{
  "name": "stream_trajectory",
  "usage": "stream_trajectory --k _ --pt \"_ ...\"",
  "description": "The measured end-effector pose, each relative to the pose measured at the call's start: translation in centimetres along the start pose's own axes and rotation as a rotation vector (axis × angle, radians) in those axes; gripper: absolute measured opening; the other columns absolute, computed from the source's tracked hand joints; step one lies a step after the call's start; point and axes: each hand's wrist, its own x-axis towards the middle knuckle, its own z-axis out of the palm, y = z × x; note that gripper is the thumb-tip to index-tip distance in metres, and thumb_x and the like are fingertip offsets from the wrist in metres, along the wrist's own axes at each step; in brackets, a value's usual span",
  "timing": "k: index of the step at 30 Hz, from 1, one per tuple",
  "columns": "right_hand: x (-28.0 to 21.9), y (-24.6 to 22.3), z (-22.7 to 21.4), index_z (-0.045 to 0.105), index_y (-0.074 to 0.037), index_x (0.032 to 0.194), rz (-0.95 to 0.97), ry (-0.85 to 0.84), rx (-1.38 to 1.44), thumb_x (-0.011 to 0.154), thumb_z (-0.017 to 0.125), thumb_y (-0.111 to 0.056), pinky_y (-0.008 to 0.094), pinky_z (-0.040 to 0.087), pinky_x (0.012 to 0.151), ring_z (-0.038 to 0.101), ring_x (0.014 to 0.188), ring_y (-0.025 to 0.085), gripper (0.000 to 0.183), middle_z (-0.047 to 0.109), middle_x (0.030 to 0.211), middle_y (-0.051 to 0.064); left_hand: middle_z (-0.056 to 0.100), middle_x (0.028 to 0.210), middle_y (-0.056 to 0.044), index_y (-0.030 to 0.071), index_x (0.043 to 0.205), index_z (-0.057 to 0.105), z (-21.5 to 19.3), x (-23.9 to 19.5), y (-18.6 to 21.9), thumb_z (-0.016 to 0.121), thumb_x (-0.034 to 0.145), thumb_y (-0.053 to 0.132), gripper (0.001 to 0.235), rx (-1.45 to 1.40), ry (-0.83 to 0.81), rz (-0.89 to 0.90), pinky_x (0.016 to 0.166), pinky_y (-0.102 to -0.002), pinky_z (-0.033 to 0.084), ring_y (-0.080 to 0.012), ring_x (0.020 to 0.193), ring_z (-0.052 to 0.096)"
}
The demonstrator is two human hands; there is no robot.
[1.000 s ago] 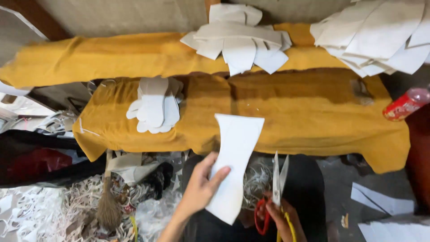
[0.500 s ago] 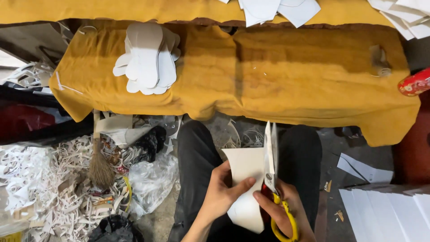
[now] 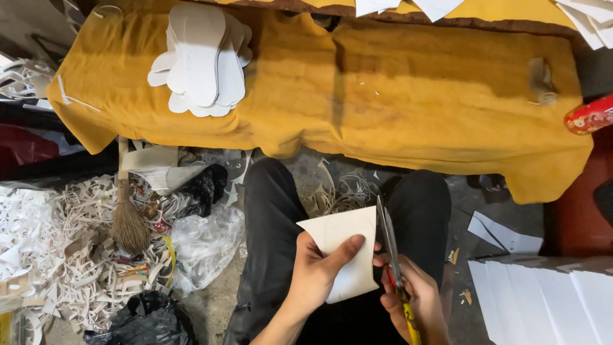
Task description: The person uses scissors to cut white shoe insoles along a marked outline. They trim each insole one at a time, then place the finished pieces on a nearby table. The process is repeated for several insoles.
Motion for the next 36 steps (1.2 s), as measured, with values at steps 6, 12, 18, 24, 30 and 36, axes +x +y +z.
stream_trajectory --k 6,12,18,24,30,36 --pt "2.4 2.9 -3.3 0.076 0.003 0.117 -0.576 -0.306 -0.476 0.074 0.088 -0.008 0.019 0.038 0.05 0.047 0.066 0.011 0.046 0.053 0.083 0.006 0.076 0.07 -0.005 0.005 0.074 0.072 0.3 0.0 -0.8 0.075 0.093 0.017 0.022 0.208 0.286 0.067 0.052 -0.026 0.051 -0.01 0.059 0.066" --pt "2.3 2.5 -3.3 0.071 -0.006 0.129 -0.903 -0.372 -0.712 0.071 0.071 -0.065 0.023 0.041 0.054 0.048 0.062 0.009 0.083 0.053 0.083 0.001 0.064 0.064 0.001 0.009 0.068 0.063 -0.2 0.1 -2.8 0.078 0.091 0.017 0.029 0.217 0.343 0.042 0.05 -0.027 0.042 -0.0068 0.057 0.055" --pt "1.0 1.5 -1.4 0.062 -0.004 0.083 -0.065 -0.015 -0.088 0.099 0.059 -0.012 0.021 0.042 0.044 0.037 0.059 0.006 0.018 0.04 0.073 0.005 0.055 0.061 0.007 0.013 0.064 0.056 0.0 0.1 -3.4 0.077 0.093 0.015 0.036 0.276 0.33 0.08 0.049 -0.025 0.037 -0.0039 0.057 0.047" --pt "2.3 2.5 -3.5 0.071 -0.006 0.094 -0.927 -0.371 -0.712 0.078 0.068 -0.066 0.023 0.036 0.052 0.045 0.058 0.006 0.062 0.051 0.076 -0.001 0.042 0.057 0.009 0.018 0.06 0.044 0.2 0.3 -2.6 0.077 0.093 0.016 0.047 0.237 0.317 0.088 0.048 -0.026 0.027 -0.0036 0.053 0.036" --pt "2.6 2.5 -3.7 0.073 -0.008 0.097 -0.962 -0.311 -0.785 0.075 0.069 -0.066 0.022 0.04 0.05 0.05 0.054 0.007 0.062 0.055 0.071 -0.002 0.043 0.053 0.009 0.018 0.056 0.041 0.1 0.4 -2.5 0.077 0.093 0.013 0.052 0.257 0.344 0.079 0.043 -0.027 0.024 -0.0026 0.049 0.036" --pt "2.9 2.6 -4.3 0.074 -0.004 0.098 -0.803 -0.345 -0.685 0.07 0.082 -0.052 0.023 0.037 0.051 0.047 0.058 0.009 0.056 0.056 0.074 0.002 0.035 0.051 0.011 0.02 0.054 0.034 0.1 0.5 -1.9 0.077 0.094 0.012 0.059 0.311 0.336 0.091 0.042 -0.027 0.017 -0.0023 0.048 0.028"
